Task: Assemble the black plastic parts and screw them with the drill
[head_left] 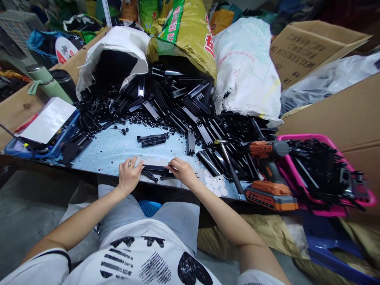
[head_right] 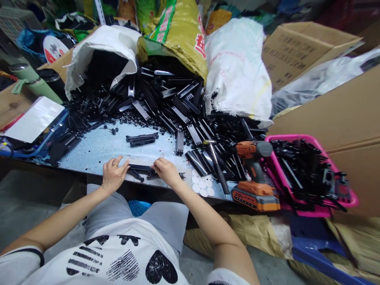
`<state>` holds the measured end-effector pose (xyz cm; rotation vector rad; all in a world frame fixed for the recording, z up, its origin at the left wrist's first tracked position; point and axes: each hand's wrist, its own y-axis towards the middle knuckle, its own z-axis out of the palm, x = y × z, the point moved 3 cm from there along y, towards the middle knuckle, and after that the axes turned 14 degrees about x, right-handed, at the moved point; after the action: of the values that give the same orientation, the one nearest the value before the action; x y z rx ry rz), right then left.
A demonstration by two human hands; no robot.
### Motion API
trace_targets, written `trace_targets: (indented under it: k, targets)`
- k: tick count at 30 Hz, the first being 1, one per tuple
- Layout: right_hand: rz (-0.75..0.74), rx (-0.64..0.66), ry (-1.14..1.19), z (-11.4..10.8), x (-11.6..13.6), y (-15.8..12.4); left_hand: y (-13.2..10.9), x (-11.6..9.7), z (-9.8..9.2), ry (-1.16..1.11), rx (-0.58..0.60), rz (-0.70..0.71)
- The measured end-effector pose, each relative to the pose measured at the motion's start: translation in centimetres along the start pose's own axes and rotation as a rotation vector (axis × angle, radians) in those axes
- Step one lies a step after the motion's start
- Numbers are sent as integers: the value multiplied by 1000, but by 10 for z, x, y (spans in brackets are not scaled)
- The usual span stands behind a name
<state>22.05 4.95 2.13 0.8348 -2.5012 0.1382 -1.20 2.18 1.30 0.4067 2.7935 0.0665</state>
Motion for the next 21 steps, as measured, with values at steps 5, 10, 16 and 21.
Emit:
trace_targets:
  k: [5, 10, 16, 21]
  targets:
    - [-139, -3, -79, 17, -4, -19, 6, -18, 5, 148, -5, 215]
    - [-14, 26, -315, 11, -30, -37, 37, -44, 28, 220, 224, 482]
    - [-185, -65, -205, -42, -6, -50, 39, -54, -10, -21, 160, 570]
    - [-500, -70, 342, -50, 49, -59, -6, -86, -66, -701, 175, 805]
